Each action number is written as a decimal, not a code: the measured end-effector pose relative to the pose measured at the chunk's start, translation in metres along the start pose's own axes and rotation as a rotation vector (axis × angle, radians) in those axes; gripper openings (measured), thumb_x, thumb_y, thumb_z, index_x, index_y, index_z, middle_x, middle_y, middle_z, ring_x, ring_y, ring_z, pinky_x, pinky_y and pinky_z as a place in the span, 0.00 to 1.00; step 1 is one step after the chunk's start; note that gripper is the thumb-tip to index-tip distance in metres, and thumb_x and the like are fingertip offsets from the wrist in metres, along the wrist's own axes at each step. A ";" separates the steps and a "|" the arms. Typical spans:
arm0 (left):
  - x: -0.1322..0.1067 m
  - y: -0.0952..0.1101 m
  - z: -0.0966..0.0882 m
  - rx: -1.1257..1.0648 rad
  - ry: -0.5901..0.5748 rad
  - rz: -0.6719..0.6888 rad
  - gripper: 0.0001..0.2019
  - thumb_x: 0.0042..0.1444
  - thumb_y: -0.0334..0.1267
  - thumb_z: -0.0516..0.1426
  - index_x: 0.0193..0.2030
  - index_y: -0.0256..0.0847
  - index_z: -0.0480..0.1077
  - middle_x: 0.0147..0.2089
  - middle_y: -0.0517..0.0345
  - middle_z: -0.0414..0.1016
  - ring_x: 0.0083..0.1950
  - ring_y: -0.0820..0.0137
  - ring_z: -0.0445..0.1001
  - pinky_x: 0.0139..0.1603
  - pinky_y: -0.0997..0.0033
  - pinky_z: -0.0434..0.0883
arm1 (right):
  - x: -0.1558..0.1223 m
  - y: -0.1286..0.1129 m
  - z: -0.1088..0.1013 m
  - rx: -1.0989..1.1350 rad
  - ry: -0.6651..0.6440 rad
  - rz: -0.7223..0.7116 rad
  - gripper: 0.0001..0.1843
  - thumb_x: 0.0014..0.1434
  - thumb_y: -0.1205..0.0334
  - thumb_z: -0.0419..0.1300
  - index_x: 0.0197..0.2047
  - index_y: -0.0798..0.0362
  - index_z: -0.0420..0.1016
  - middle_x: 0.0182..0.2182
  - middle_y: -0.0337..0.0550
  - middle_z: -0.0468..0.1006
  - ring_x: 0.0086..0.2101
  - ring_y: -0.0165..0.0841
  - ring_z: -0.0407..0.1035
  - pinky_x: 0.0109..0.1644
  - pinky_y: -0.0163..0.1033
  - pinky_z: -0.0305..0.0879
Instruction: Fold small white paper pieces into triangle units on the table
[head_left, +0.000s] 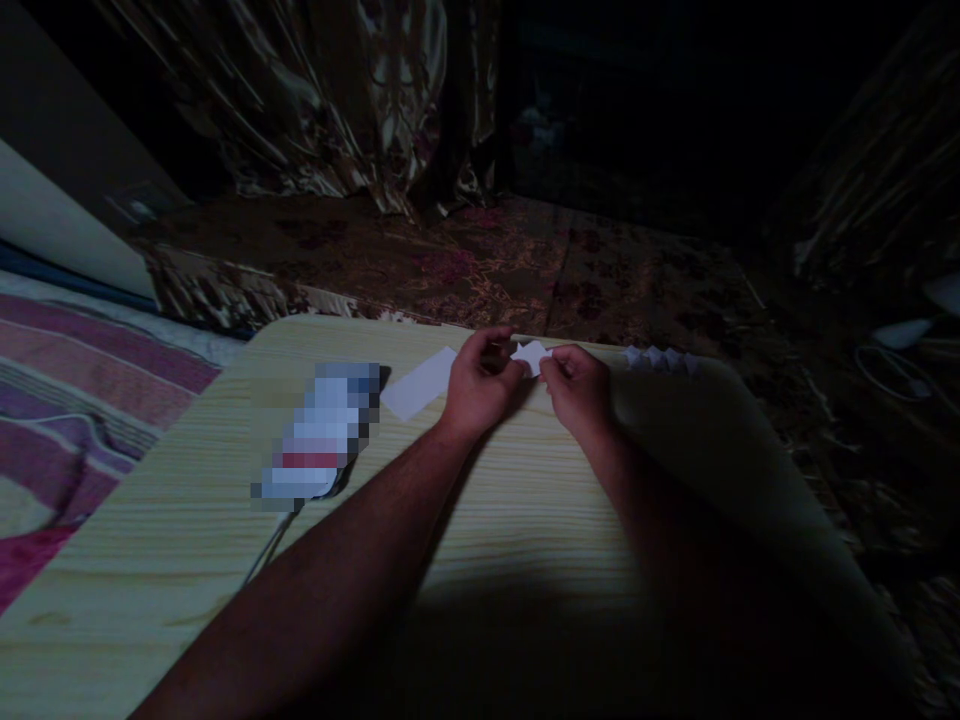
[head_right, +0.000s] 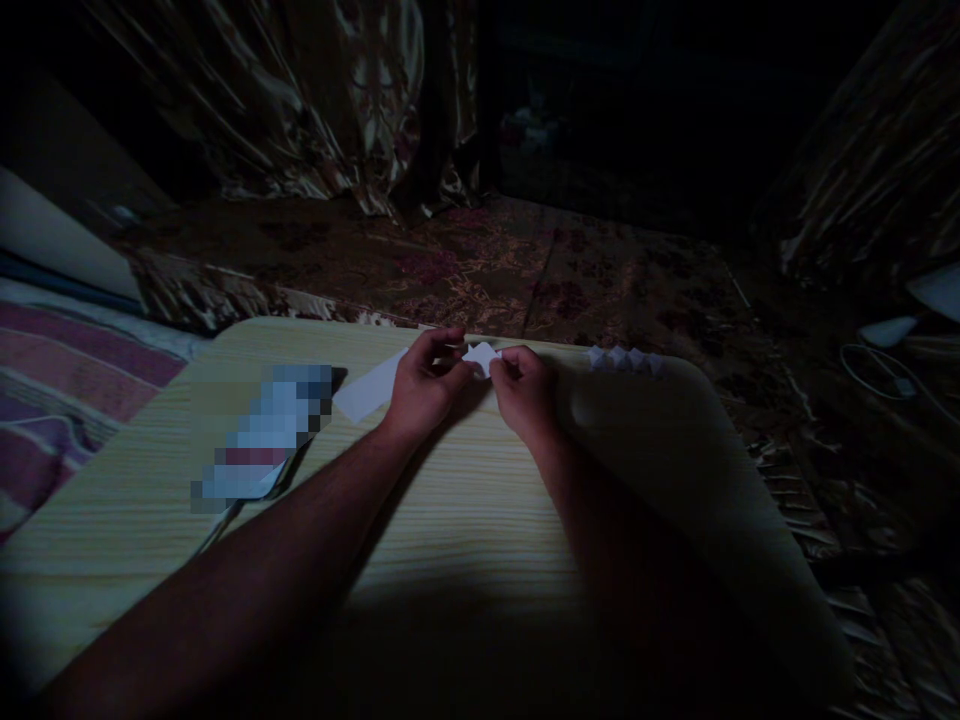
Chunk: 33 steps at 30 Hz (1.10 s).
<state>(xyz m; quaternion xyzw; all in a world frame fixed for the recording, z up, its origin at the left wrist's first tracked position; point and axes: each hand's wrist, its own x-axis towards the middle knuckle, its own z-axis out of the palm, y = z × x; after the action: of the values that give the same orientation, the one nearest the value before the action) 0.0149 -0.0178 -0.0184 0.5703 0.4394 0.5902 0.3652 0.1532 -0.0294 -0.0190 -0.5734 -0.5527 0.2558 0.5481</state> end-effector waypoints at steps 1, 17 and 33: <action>0.001 -0.001 0.000 -0.029 -0.010 0.005 0.23 0.46 0.32 0.62 0.52 0.39 0.71 0.45 0.53 0.76 0.41 0.71 0.73 0.41 0.72 0.71 | 0.000 0.000 0.000 0.011 -0.024 -0.004 0.10 0.53 0.56 0.59 0.33 0.54 0.74 0.24 0.40 0.77 0.26 0.31 0.70 0.30 0.34 0.64; 0.001 -0.004 -0.003 -0.198 -0.111 -0.133 0.08 0.46 0.34 0.64 0.36 0.38 0.78 0.30 0.59 0.78 0.29 0.74 0.72 0.32 0.74 0.68 | 0.000 -0.002 0.002 0.194 -0.116 -0.090 0.17 0.53 0.61 0.60 0.47 0.51 0.73 0.30 0.39 0.79 0.31 0.31 0.73 0.35 0.35 0.68; 0.001 -0.002 -0.004 -0.185 -0.124 -0.198 0.08 0.45 0.34 0.62 0.34 0.37 0.79 0.27 0.59 0.76 0.26 0.75 0.69 0.28 0.75 0.65 | 0.000 0.003 0.000 0.075 -0.110 -0.047 0.08 0.53 0.57 0.61 0.33 0.52 0.76 0.25 0.39 0.78 0.26 0.31 0.71 0.30 0.35 0.66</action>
<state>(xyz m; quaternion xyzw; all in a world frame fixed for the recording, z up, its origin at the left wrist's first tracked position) 0.0110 -0.0162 -0.0195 0.5234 0.4139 0.5530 0.4989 0.1543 -0.0288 -0.0215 -0.5243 -0.5854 0.2944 0.5438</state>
